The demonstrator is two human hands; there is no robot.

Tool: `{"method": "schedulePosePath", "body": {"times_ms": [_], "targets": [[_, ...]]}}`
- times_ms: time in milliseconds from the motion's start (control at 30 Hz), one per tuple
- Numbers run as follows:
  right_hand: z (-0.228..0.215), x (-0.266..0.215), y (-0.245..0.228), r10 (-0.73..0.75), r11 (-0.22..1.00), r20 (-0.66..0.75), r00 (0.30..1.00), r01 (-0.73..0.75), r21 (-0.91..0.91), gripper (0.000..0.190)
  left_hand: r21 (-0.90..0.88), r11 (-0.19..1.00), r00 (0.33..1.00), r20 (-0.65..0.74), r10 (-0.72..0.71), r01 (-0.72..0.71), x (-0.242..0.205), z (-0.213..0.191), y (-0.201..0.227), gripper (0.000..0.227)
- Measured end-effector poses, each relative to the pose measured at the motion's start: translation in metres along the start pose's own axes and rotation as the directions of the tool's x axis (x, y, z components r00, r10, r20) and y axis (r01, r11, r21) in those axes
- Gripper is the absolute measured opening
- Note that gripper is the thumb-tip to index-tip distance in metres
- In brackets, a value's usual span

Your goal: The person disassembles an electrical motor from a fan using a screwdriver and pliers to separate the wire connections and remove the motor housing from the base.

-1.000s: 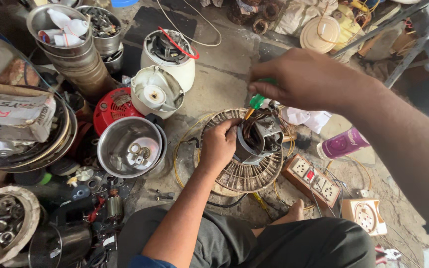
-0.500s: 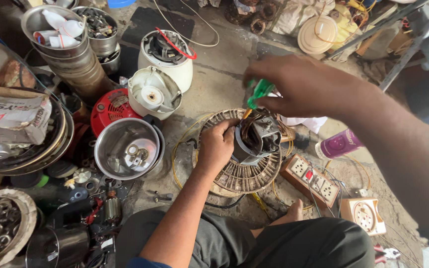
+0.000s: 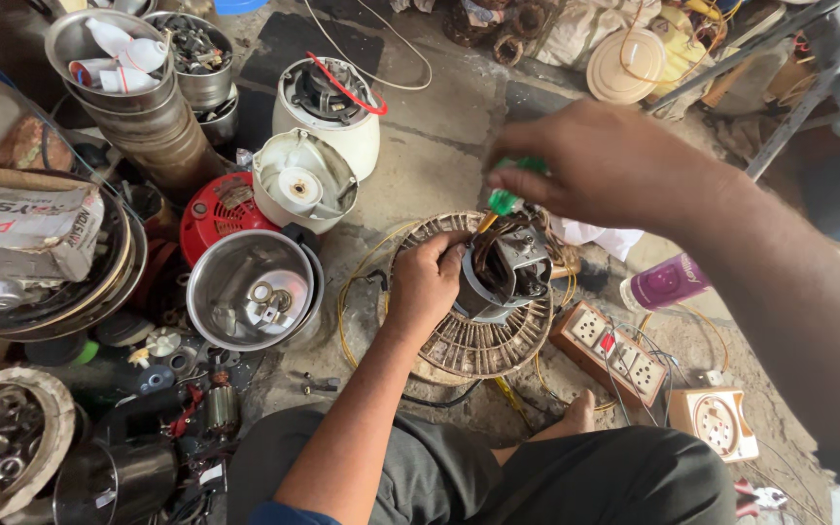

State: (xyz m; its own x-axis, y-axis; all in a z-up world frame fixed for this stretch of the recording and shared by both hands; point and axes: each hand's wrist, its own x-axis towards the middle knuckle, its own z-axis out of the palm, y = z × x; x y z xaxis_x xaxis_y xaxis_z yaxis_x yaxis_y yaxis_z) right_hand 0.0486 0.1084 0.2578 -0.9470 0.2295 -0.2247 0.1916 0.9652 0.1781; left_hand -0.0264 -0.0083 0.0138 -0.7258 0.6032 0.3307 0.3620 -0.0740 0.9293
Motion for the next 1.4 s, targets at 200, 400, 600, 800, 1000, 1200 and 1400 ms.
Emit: {"method": "schedulePosePath", "body": {"times_ms": [200,400,600,800,1000,1200,1400], "targets": [[0.000,-0.002,0.002,-0.081,0.992,-0.098,0.992,0.089,0.084,0.028,0.021,0.999,1.000,0.005,-0.027,0.026,0.000,0.000,0.000,0.021],[0.003,-0.003,0.004,-0.255,0.951,-0.221,0.941,0.285,0.116,0.030,-0.007,1.000,1.000,0.016,-0.012,0.012,0.001,0.001,-0.003,0.022],[0.005,0.000,0.004,-0.237,0.953,-0.272,0.933,0.278,0.122,0.031,0.008,0.999,0.999,0.030,-0.042,0.042,0.002,0.002,-0.005,0.023],[0.003,-0.005,0.007,-0.382,0.903,-0.363,0.850,0.427,0.050,0.032,-0.001,0.999,0.999,0.020,-0.032,0.032,0.002,0.002,-0.006,0.022],[-0.004,-0.005,0.002,-0.439,0.842,-0.362,0.822,0.517,0.152,0.027,0.001,0.998,0.997,0.040,-0.061,0.061,0.004,0.002,-0.008,0.022],[-0.005,-0.007,0.000,-0.427,0.845,-0.420,0.801,0.519,0.130,0.027,0.009,1.000,0.999,0.033,-0.031,0.030,0.003,0.002,-0.011,0.022],[0.001,-0.004,0.006,-0.460,0.827,-0.479,0.748,0.557,0.075,0.030,-0.013,0.995,0.993,0.069,-0.093,0.095,0.004,0.001,-0.007,0.023]]}}
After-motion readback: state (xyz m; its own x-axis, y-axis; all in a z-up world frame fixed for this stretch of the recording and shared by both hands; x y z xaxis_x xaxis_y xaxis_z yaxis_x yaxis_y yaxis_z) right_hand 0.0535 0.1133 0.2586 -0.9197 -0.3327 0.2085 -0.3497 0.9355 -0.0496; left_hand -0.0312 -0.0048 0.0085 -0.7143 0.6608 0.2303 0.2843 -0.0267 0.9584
